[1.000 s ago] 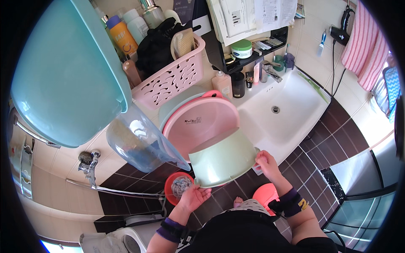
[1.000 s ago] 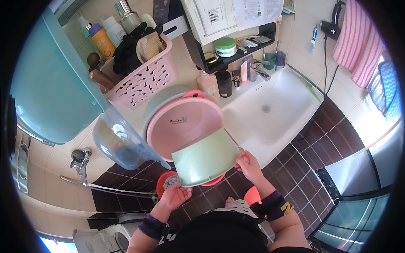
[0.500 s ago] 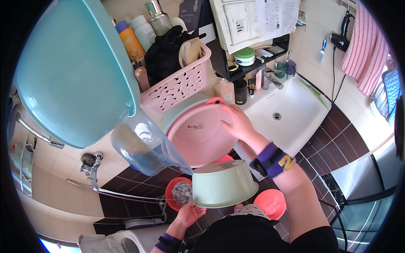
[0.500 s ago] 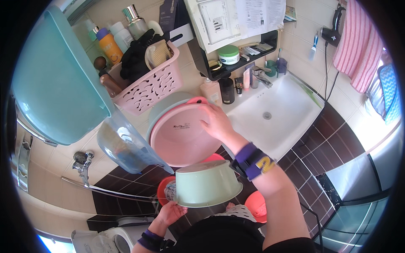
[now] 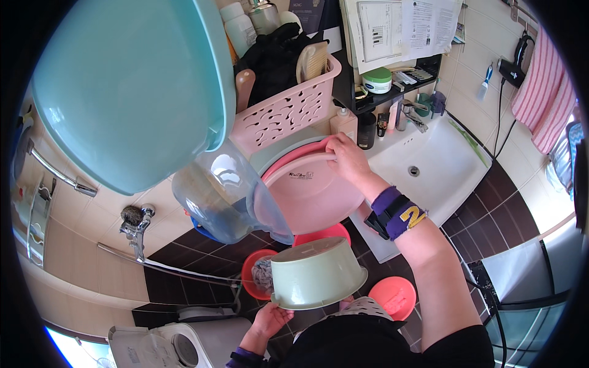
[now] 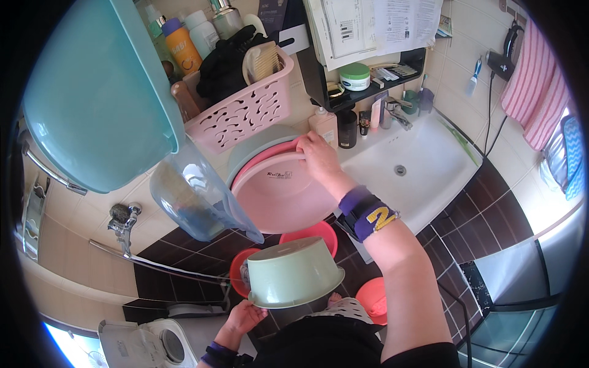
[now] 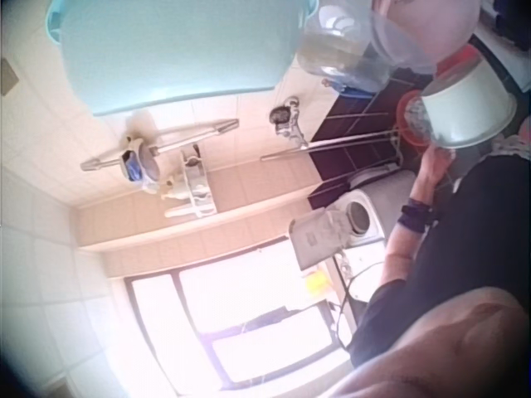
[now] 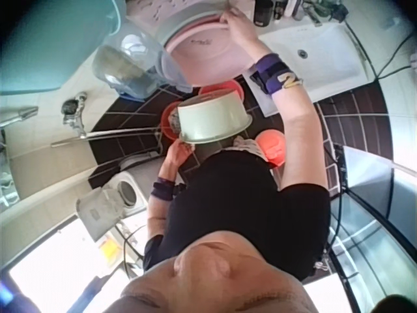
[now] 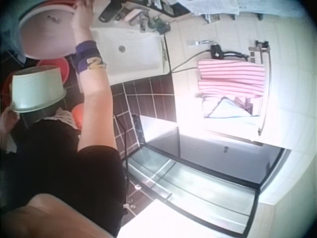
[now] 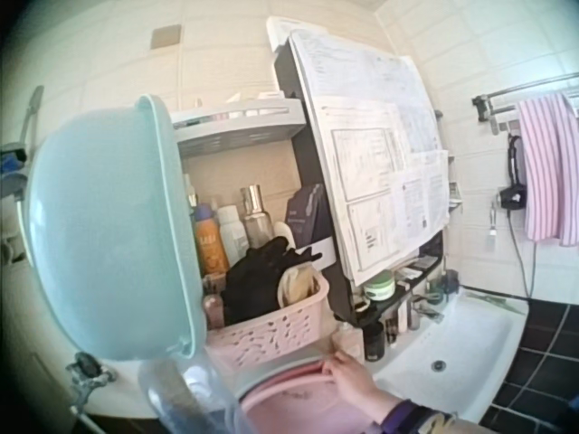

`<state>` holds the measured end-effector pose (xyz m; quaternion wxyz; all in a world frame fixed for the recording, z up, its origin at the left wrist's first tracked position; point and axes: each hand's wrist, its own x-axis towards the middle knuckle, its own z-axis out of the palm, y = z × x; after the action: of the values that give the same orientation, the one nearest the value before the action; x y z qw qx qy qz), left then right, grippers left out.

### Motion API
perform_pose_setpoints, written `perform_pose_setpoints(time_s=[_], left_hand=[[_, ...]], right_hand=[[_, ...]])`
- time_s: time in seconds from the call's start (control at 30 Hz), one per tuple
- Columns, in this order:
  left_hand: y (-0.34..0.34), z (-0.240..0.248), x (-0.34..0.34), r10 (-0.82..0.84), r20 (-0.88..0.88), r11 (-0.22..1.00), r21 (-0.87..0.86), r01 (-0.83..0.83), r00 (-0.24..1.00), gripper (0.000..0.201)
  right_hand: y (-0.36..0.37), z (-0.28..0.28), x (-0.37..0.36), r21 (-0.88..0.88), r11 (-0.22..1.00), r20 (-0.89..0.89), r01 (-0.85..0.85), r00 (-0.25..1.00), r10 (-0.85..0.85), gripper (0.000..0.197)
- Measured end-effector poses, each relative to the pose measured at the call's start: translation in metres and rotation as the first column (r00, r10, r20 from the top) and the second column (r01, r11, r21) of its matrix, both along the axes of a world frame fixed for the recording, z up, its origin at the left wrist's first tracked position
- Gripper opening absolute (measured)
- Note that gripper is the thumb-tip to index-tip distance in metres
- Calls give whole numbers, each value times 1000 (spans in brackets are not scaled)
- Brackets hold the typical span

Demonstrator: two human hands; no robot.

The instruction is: The person pours detergent from a bottle into a small cup, adds it to a bucket of water under a faucet, puts several items of clothing into the bucket, and scrubs them by hand while sitting on the floor.

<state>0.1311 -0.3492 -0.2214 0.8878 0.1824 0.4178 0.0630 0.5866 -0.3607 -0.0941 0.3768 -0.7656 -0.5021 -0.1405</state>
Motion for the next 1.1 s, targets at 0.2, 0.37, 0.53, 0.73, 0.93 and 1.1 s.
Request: perform_pose_setpoints(time_s=[0.2, 0.37, 0.53, 0.73, 0.93, 1.1], left_hand=[[-1, 5, 8, -43, -25, 999, 25, 44, 999, 30], [3, -2, 7, -83, -10, 995, 49, 83, 997, 31], [5, -3, 8, -99, -17, 992, 71, 100, 995, 30], [12, -5, 1, -141, -15, 984, 103, 142, 990, 30], [19, 4, -13, -230, -48, 958, 164, 234, 972, 31], [28, 9, -22, -262, -95, 943, 188, 276, 960, 32]], right_hand=[[-4, -17, 5, 16, 996, -18, -83, 996, 84, 24], [-20, 2, -9, 97, 994, -29, -48, 998, 51, 21], [-31, 8, -20, 14, 1000, -168, -9, 986, 11, 20], [-63, 19, -40, -9, 1000, -280, 17, 960, -19, 21], [-124, 32, -62, 5, 994, -281, 111, 954, -105, 23], [-195, 26, -81, 52, 972, -396, 229, 898, -190, 18]])
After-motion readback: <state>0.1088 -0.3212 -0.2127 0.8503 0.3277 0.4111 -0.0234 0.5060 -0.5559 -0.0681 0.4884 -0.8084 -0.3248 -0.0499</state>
